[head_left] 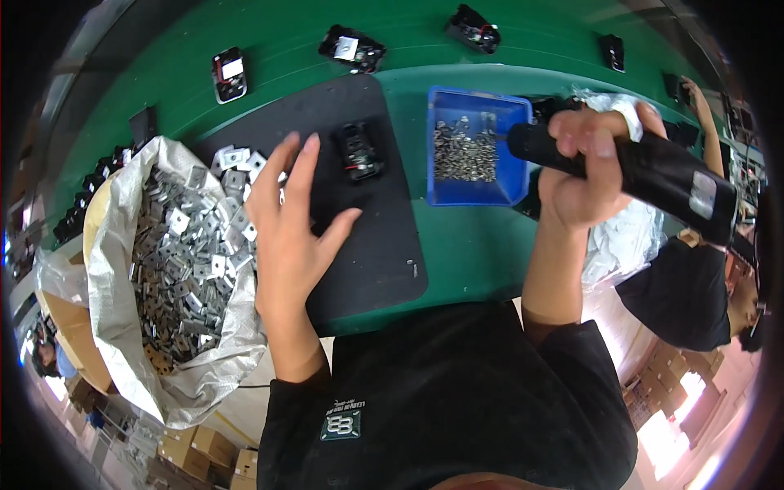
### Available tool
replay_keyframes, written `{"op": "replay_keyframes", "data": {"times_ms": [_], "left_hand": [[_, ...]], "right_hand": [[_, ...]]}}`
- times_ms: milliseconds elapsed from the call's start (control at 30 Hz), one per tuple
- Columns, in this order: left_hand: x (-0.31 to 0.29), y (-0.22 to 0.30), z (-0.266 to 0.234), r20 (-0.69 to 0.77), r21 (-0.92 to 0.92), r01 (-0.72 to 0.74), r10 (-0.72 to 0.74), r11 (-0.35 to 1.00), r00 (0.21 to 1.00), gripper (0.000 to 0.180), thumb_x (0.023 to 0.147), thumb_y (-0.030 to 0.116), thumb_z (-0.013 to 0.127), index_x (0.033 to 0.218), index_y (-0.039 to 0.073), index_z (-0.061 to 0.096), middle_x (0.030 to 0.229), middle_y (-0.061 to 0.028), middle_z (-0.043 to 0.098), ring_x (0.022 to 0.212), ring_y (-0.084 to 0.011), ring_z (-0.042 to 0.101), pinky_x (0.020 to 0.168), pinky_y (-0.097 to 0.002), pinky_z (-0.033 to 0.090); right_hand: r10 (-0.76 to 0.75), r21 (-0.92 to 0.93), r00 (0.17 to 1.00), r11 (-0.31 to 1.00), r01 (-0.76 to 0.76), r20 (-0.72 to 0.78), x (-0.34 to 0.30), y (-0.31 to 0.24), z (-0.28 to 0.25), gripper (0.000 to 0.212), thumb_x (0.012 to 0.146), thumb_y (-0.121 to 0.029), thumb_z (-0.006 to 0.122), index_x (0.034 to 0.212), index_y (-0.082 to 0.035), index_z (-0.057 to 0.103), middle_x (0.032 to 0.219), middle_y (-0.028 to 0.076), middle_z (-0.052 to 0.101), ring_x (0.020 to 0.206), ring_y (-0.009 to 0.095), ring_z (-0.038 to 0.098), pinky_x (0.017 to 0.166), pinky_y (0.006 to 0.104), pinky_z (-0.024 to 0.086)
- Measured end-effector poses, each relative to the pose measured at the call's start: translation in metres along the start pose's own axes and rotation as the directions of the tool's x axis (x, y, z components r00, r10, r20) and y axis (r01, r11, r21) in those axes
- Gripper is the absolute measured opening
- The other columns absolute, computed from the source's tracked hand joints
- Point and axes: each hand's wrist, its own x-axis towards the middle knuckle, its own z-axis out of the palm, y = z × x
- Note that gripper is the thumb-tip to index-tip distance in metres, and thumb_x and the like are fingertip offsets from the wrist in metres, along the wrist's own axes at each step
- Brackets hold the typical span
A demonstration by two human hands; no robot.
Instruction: The person assembles electronic components into an electronic case by hand, securing them with screws and plastic fasteners using an electric screwdriver.
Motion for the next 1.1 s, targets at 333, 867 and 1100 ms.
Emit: {"op": "replay_keyframes", "data": {"times_ms": [333,867,1100], "left_hand": [[-0.072,-0.008,-0.006,0.013,0.172,0.284,-0.290,0.943,0.957,0.032,0.075,0.007,0.075,0.107,0.003,0.067,0.096,-0.0110,0.060,0.083,-0.0275,0.060,0.072,-0.0367,0.049],[-0.046,-0.005,0.005,0.068,0.067,0.249,-0.253,0.966,0.965,0.022,0.078,0.000,0.067,0.099,0.005,0.064,0.081,-0.0126,0.062,0.070,-0.0310,0.061,0.063,-0.0390,0.050],[-0.042,-0.005,-0.004,0.085,0.013,0.277,-0.277,0.961,0.957,0.017,0.079,-0.001,0.069,0.095,0.004,0.066,0.079,-0.0114,0.063,0.066,-0.0254,0.063,0.059,-0.0346,0.051]], "right_hand": [[0.139,0.127,0.985,0.980,-0.152,0.106,-0.001,-0.027,-0.010,0.054,0.087,-0.013,0.052,0.137,-0.010,0.032,0.073,0.003,0.046,0.062,0.015,0.047,0.066,0.0374,0.044],[0.117,0.167,0.953,0.972,-0.168,0.278,-0.004,-0.039,0.000,0.051,0.088,-0.013,0.049,0.138,-0.011,0.038,0.078,0.000,0.046,0.066,0.012,0.044,0.068,0.0329,0.038],[0.149,0.199,0.977,0.964,-0.178,0.149,0.001,-0.034,-0.005,0.061,0.089,-0.011,0.055,0.142,-0.009,0.026,0.076,0.004,0.049,0.059,0.015,0.047,0.063,0.0352,0.046]]}}
